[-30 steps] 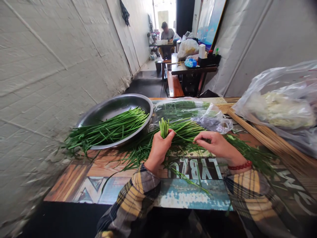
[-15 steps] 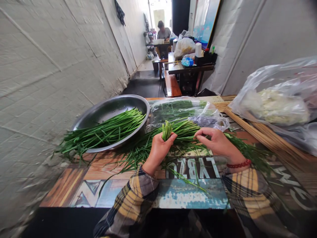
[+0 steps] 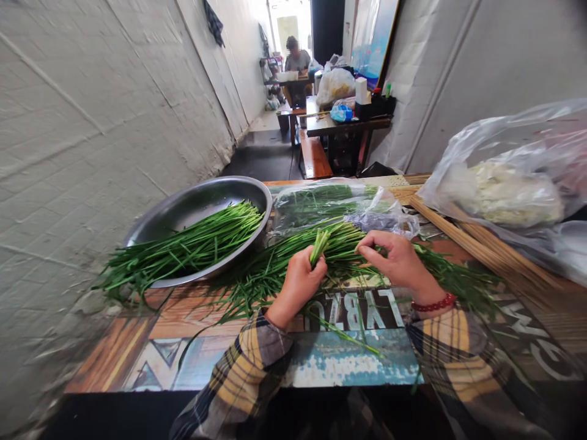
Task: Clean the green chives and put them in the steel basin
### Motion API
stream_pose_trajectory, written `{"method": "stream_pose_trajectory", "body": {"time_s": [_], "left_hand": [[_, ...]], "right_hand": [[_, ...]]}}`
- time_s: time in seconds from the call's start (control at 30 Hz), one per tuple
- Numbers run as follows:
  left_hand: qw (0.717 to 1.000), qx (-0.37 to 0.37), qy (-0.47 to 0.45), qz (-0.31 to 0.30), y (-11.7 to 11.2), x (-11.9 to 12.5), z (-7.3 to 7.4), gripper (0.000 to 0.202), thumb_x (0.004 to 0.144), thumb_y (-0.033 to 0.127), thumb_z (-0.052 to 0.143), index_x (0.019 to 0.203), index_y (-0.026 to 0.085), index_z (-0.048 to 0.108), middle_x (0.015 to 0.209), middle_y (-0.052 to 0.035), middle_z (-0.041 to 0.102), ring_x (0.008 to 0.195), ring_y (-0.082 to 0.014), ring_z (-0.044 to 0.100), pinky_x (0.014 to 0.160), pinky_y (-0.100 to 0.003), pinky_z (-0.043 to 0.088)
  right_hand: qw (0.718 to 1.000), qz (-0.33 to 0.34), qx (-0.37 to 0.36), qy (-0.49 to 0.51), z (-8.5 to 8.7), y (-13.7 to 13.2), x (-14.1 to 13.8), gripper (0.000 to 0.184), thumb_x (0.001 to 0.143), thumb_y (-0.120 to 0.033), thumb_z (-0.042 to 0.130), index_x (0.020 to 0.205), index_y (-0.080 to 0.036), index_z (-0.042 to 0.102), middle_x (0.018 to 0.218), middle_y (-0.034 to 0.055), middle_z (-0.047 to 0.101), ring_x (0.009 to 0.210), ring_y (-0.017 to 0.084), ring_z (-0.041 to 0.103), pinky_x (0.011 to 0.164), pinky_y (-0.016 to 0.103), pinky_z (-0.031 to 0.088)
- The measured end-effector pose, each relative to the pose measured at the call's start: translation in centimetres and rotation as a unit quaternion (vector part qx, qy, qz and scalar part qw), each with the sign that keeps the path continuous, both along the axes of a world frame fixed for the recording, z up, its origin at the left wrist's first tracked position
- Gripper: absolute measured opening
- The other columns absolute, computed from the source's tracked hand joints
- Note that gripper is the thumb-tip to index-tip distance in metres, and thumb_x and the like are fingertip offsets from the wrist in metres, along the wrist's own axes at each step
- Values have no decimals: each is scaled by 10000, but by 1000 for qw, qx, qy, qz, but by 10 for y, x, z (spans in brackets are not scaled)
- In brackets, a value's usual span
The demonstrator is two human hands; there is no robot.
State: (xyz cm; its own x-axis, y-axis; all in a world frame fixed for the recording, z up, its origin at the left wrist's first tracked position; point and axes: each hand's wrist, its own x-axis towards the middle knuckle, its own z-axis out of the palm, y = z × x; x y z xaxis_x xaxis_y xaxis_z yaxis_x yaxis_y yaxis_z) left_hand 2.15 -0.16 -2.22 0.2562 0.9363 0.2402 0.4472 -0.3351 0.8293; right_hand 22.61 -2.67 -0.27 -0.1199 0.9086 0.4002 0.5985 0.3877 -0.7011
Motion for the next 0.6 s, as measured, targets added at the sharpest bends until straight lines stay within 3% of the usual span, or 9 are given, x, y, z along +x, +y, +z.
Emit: {"method": "stream_pose_trajectory", "body": {"time_s": [0.2,0.33,0.43,0.53,0.6], "left_hand": [[992,-35,-80,89,5,-4,-4,159,777,226,495,632,164,513,562,47,410,550,-97,353,553,-215,283],[988,-72,-117,66,4,-4,-4,197,757,308,615,659,137,617,577,24,496,584,-112,423,568,-222,332],[989,-66,-124,43,2,-3,-2,135,725,269,661,742,136,670,643,5,584,630,-128,495,613,-228,386],[982,-54,-162,81,1,-5,2,180,722,252,664,871,153,677,712,-7,627,701,-148,552,667,-236,427],[976,-56,-186,103,0,-7,6,190,765,318,637,842,150,682,717,-25,639,737,-166,573,692,-248,443]], "right_hand": [[998,-54,26,27,-2,0,3,163,825,-248,494,702,-222,598,684,3,645,661,160,588,650,289,463],[999,-13,20,38,-3,2,7,137,819,-272,537,733,-219,628,722,11,670,690,169,608,680,307,483],[999,-4,21,39,-5,4,8,137,825,-279,542,762,-224,650,781,28,693,750,180,629,727,324,492],[999,-23,27,32,-6,5,10,140,832,-275,540,772,-229,658,788,26,697,757,184,634,728,326,492],[999,-25,28,10,-8,6,9,141,835,-268,545,762,-227,659,780,29,697,753,186,636,721,324,487]]}}
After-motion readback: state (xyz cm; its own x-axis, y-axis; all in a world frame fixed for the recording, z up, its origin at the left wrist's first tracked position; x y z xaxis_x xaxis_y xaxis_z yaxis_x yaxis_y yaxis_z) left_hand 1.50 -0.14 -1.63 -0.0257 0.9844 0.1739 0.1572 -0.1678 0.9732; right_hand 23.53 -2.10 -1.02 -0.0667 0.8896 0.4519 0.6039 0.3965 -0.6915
